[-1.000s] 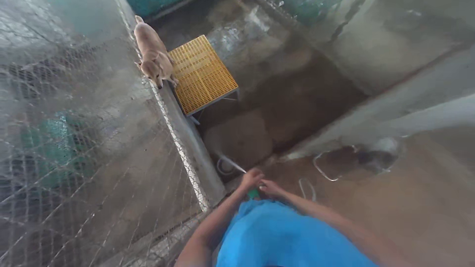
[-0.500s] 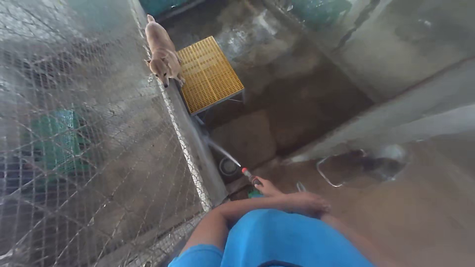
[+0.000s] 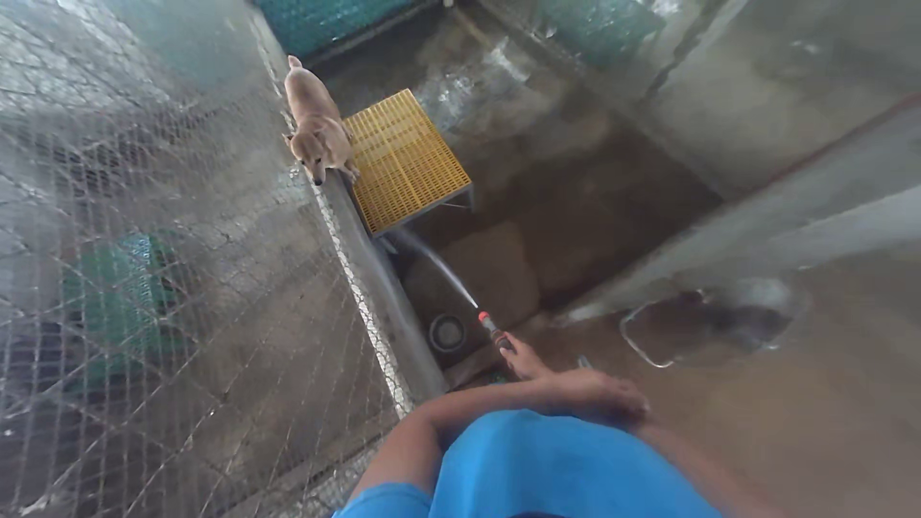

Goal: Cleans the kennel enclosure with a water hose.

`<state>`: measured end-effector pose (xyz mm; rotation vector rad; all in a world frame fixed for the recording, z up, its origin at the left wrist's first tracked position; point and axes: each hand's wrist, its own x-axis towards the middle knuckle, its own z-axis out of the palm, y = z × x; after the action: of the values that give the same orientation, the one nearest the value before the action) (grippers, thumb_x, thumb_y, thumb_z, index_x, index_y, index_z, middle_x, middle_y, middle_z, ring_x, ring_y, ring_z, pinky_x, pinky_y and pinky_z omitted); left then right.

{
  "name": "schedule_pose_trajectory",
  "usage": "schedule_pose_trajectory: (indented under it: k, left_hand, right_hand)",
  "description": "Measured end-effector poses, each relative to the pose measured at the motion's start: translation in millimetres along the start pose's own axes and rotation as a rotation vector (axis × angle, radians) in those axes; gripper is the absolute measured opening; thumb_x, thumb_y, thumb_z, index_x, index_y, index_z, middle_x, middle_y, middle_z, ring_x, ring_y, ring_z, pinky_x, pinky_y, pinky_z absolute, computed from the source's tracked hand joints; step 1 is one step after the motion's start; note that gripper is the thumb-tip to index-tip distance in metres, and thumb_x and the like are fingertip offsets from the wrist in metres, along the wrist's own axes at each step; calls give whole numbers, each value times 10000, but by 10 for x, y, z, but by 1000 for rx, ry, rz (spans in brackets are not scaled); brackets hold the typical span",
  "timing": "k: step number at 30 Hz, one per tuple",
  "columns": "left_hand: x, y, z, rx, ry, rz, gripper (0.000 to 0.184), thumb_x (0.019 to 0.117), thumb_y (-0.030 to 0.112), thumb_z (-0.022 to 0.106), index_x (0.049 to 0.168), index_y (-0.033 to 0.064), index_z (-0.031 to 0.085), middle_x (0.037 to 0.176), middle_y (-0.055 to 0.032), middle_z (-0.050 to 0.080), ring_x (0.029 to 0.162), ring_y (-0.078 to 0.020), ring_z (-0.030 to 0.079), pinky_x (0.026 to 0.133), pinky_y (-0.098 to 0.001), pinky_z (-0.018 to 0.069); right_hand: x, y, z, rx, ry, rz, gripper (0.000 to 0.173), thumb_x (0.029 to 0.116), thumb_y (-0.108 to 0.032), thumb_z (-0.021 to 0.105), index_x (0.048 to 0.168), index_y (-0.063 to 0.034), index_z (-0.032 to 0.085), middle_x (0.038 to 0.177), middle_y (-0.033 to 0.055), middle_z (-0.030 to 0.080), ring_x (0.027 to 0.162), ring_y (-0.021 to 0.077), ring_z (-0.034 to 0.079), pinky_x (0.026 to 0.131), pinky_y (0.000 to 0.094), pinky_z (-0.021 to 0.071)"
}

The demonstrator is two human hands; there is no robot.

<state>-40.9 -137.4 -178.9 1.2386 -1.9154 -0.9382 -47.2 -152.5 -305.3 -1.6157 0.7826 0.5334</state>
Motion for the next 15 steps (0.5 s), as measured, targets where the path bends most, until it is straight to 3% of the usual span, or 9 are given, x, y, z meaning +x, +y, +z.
schedule_pose_trajectory:
  k: [3,7,10,13,15]
  left_hand:
    - [-11,-14,15,41,3,21,163,926,37,670,1072,-20,717,1028,-195,714,969,-337,712,841,-481,575]
    - [-21,17,-7,-68,14,41,248,947,17,653,1187,-35,688,1195,-229,675,1137,-353,665,1002,-439,532]
    - [-25,-33,27,-34,23,0,231,950,31,646,1170,-10,704,1117,-199,713,1048,-334,703,930,-468,563]
    - [-74,-3,-5,29,-16,-130,233,928,67,668,1149,0,695,1048,-202,725,981,-356,716,845,-532,563]
    - [-95,-8,-4,31,5,-110,298,853,76,745,1129,-28,695,1092,-231,692,1043,-378,687,888,-516,554]
  right_hand:
    - [-4,-18,23,8,-10,29,596,1101,-221,500,1632,-100,261,1118,246,635,775,261,596,767,416,522]
    - [-33,-41,-13,-12,-76,20,575,1093,-197,516,1616,-95,302,1182,244,623,828,253,607,805,406,521]
    - [45,-4,3,1,-9,13,585,1094,-195,511,1625,-100,285,1274,271,614,908,306,647,861,441,533]
    - [81,11,13,-11,13,32,588,1096,-211,512,1627,-108,283,1189,262,632,839,295,632,803,437,533]
    - [61,-11,-17,-35,-34,39,581,1096,-218,515,1622,-108,295,1142,245,636,801,271,615,772,419,529]
